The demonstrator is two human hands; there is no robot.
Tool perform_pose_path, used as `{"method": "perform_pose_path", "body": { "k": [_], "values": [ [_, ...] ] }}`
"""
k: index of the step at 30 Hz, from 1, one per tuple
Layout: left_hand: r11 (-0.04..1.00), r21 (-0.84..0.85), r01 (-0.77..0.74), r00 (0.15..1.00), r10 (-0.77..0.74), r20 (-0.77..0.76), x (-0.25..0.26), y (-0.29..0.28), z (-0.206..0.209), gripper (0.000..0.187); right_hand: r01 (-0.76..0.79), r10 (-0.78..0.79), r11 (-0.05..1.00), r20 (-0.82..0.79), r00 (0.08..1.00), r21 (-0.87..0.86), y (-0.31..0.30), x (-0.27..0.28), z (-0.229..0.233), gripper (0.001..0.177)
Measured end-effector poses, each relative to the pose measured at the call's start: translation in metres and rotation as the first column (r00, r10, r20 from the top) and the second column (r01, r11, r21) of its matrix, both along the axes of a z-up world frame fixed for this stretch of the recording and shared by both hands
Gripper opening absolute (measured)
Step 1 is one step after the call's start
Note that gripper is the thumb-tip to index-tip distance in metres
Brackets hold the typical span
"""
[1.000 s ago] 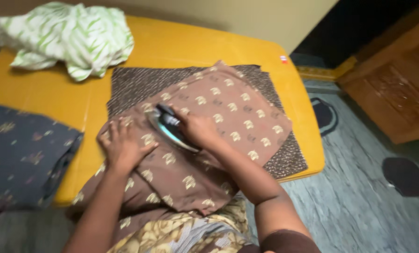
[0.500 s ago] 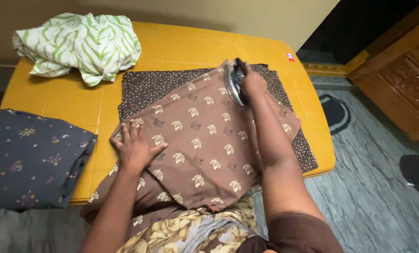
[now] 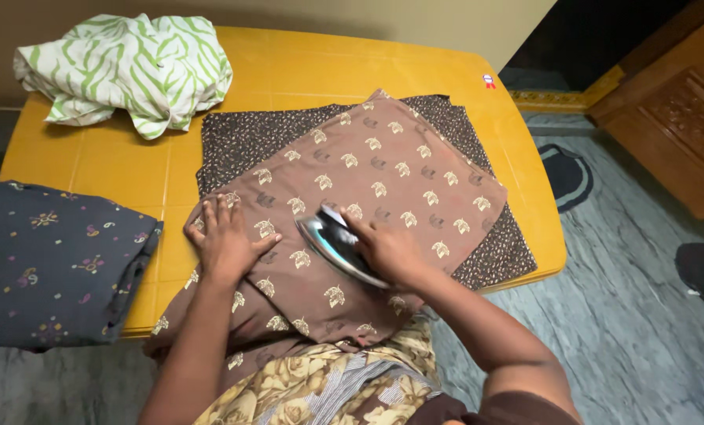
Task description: The person irons a brown patterned garment on a yellow table. They repeatedly smooth the fabric, fold sections, and use an electric iron to press the material flat. The person adjusts the garment several times to ensure even coverage.
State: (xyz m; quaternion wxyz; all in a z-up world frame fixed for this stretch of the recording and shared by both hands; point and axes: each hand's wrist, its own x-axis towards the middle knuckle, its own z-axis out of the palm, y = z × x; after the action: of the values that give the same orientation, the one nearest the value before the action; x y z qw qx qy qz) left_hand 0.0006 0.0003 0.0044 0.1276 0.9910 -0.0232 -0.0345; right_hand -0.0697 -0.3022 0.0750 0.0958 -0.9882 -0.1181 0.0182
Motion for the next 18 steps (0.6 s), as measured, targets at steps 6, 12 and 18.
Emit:
{"method": "perform_pose_path", "body": {
  "k": [6, 12, 18],
  "values": [
    [1.000, 0.000, -0.004, 1.000, 0.004, -0.027, -0.004, 0.001, -0.005, 0.121, 0.304, -0.310, 0.948, -0.050, 0.950, -0.091, -0.076, 0.007, 0.000, 0.052],
    [1.000, -0.015, 0.009, 1.000, -0.009, -0.023, 0.000, 0.002, -0.005, 0.120, 0.568, -0.557, 0.823, 0.228, 0.798, 0.020, -0.188, 0.074, 0.005, 0.058],
    [0.999, -0.031, 0.014, 1.000, -0.014, -0.005, 0.000, 0.003, -0.007, 0.119, 0.615, -0.601, 0.787, 0.162, 0.783, -0.051, -0.171, 0.069, 0.017, 0.057]
  ]
}}
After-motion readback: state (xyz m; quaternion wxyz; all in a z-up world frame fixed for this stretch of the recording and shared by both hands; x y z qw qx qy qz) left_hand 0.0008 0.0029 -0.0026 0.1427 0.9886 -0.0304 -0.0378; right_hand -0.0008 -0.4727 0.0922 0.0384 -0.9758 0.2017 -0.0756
